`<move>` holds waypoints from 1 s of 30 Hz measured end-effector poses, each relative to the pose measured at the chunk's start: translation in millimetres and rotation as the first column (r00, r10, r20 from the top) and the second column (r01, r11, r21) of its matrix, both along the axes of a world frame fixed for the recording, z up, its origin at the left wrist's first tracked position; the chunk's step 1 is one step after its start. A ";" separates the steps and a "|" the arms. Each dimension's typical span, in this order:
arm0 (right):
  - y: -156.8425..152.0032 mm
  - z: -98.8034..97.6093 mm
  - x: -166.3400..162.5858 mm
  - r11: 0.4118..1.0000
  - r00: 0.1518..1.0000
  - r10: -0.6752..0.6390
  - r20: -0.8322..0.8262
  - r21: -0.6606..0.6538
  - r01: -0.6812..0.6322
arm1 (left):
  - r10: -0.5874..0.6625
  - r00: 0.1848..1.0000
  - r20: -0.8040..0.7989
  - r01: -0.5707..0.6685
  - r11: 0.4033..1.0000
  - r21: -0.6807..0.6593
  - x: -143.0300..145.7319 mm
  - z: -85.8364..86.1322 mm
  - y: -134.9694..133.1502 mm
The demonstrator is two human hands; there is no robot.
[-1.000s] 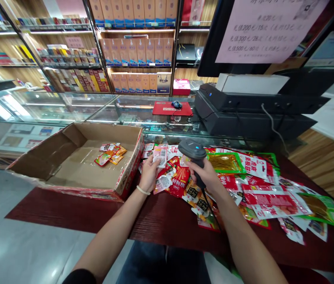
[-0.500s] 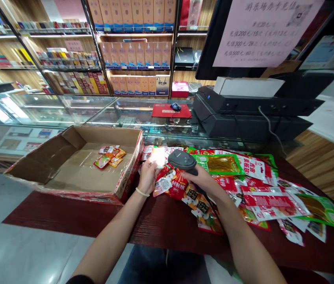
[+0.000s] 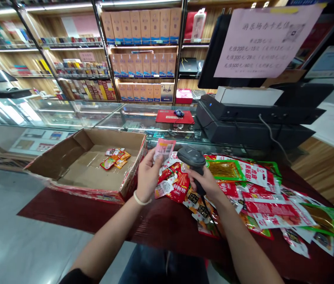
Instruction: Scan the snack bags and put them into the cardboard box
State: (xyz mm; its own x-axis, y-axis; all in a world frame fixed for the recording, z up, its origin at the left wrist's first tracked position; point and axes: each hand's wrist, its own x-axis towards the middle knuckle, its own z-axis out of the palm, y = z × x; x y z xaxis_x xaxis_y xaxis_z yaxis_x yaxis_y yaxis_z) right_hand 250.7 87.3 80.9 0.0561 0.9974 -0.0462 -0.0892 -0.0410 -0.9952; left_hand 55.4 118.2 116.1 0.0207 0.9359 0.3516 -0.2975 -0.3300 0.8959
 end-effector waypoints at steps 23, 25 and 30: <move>-1.0 -4.5 -19.9 0.999 0.999 0.038 0.026 0.035 -0.039 | 0.404 0.420 -0.813 -0.266 0.911 0.315 -181.7 35.0 63.9; -0.7 -3.5 -16.1 0.999 1.000 0.025 0.007 0.043 -0.025 | 0.414 0.456 -0.788 -0.225 0.910 0.348 -162.4 46.6 48.9; -0.1 -1.1 1.2 1.000 1.000 0.009 -0.018 0.011 -0.009 | 0.327 0.546 -0.771 0.008 0.919 0.395 -84.4 51.6 6.6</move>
State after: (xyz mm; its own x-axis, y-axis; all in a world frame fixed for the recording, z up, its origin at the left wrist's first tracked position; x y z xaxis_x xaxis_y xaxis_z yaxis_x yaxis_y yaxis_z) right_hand 251.8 87.3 79.8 0.0461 0.9983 -0.0358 -0.1066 -0.0308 -0.9938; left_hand -29.0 124.8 167.7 0.3131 0.7888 0.5289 0.5855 -0.5988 0.5464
